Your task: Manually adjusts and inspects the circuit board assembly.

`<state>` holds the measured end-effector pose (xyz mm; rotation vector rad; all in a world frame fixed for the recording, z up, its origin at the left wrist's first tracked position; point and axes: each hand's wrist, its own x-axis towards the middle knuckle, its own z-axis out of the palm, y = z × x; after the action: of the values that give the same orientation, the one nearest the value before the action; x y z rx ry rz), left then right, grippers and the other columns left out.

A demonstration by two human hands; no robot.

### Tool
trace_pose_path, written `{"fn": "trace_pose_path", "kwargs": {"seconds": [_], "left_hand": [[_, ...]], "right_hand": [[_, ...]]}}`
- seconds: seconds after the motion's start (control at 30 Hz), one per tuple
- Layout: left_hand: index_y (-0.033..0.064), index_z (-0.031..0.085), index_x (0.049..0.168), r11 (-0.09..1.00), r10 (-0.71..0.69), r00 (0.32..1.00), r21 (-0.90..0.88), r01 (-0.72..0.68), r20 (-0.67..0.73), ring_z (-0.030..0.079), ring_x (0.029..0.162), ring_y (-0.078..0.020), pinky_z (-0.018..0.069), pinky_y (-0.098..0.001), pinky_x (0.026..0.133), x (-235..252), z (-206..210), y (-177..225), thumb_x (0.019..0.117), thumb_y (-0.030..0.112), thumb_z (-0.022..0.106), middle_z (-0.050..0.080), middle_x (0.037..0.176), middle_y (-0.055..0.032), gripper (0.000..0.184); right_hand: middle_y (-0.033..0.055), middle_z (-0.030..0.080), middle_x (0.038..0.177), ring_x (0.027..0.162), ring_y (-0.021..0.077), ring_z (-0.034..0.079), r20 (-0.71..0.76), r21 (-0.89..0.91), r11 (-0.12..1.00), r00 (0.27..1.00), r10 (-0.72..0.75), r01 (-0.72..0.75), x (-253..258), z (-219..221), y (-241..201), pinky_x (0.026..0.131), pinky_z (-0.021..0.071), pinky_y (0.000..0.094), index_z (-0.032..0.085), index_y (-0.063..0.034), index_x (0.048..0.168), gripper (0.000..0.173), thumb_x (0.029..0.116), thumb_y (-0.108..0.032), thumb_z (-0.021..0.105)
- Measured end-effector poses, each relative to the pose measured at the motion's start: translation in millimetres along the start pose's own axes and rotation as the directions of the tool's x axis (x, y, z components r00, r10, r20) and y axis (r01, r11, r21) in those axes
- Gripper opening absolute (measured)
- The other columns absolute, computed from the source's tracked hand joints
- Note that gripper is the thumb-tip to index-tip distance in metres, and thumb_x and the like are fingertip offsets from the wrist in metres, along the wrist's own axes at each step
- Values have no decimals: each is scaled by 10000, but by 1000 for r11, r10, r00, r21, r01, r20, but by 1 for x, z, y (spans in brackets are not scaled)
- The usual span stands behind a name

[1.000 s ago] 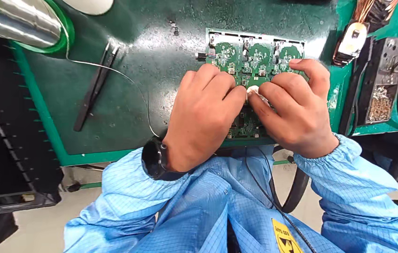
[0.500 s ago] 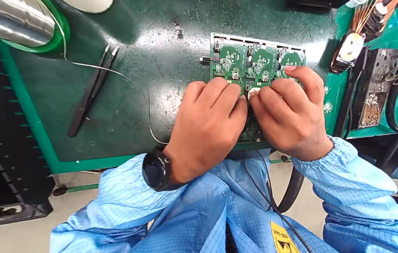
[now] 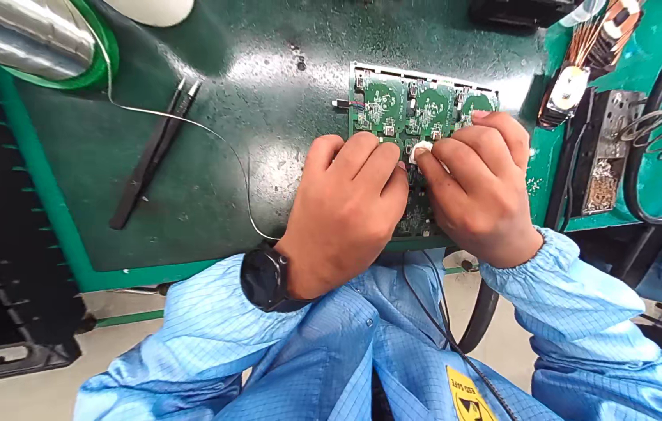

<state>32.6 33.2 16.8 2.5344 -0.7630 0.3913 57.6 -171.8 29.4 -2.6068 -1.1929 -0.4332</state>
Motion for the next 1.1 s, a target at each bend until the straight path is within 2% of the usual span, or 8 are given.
{"fn": "trace_pose_path", "kwargs": {"seconds": [0.1, 0.23, 0.47, 0.6, 0.77, 1.1], "left_hand": [[39, 772, 1075, 1000, 4, 1000, 7, -4, -8, 654, 1084, -328, 459, -498, 894, 0, 1, -1, 1009, 62, 549, 722, 1135, -155, 233], [40, 771, 1086, 1000, 9, 1000, 10, -9, 2, 652, 1094, -333, 455, -502, 898, -1, 0, 0, 1012, 65, 549, 722, 1143, -154, 236], [42, 772, 1063, 1000, 9, 1000, -4, -9, -2, 652, 1097, -332, 457, -505, 896, 0, 0, -1, 1004, 59, 545, 721, 1138, -151, 236], [43, 773, 1080, 1000, 7, 1000, 4, -7, 7, 649, 1105, -335, 452, -513, 904, 0, 0, 0, 1009, 55, 542, 722, 1143, -150, 242], [44, 772, 1072, 1000, 2, 1000, -13, -2, 13, 636, 1131, -346, 444, -525, 913, 0, 0, -1, 1005, 59, 546, 717, 1149, -151, 236], [49, 774, 1053, 999, -5, 1000, -36, 5, 0, 617, 1176, -353, 432, -531, 934, 0, 0, -1, 999, 68, 560, 717, 1156, -144, 222]], "right_hand": [[175, 694, 971, 1000, 346, 651, 5, 21, 1000, 1000, -4, 4, -7, -4, 0, 1101, 399, 565, 735, 45, 1048, 157, 970, 22, 601], [176, 695, 975, 1026, 359, 652, -14, -42, 996, 997, 73, -73, 0, 1, 5, 1095, 400, 568, 742, 40, 1051, 160, 983, 11, 600], [159, 694, 941, 977, 327, 650, 6, 22, 1000, 1000, 5, -5, -15, -7, -5, 1107, 381, 573, 743, 40, 1032, 152, 969, 16, 607], [156, 699, 952, 999, 340, 653, -29, -50, 996, 997, 74, -75, -12, -3, 2, 1074, 403, 565, 746, 25, 1029, 149, 971, 4, 611], [157, 694, 934, 982, 328, 651, -39, -2, 999, 998, 52, -52, -15, -2, -8, 1090, 400, 553, 745, 36, 1008, 141, 964, 10, 614], [149, 698, 914, 984, 329, 659, -55, 2, 992, 991, 125, -125, -12, 0, -14, 1103, 392, 562, 748, 28, 973, 150, 959, -10, 604]]}}
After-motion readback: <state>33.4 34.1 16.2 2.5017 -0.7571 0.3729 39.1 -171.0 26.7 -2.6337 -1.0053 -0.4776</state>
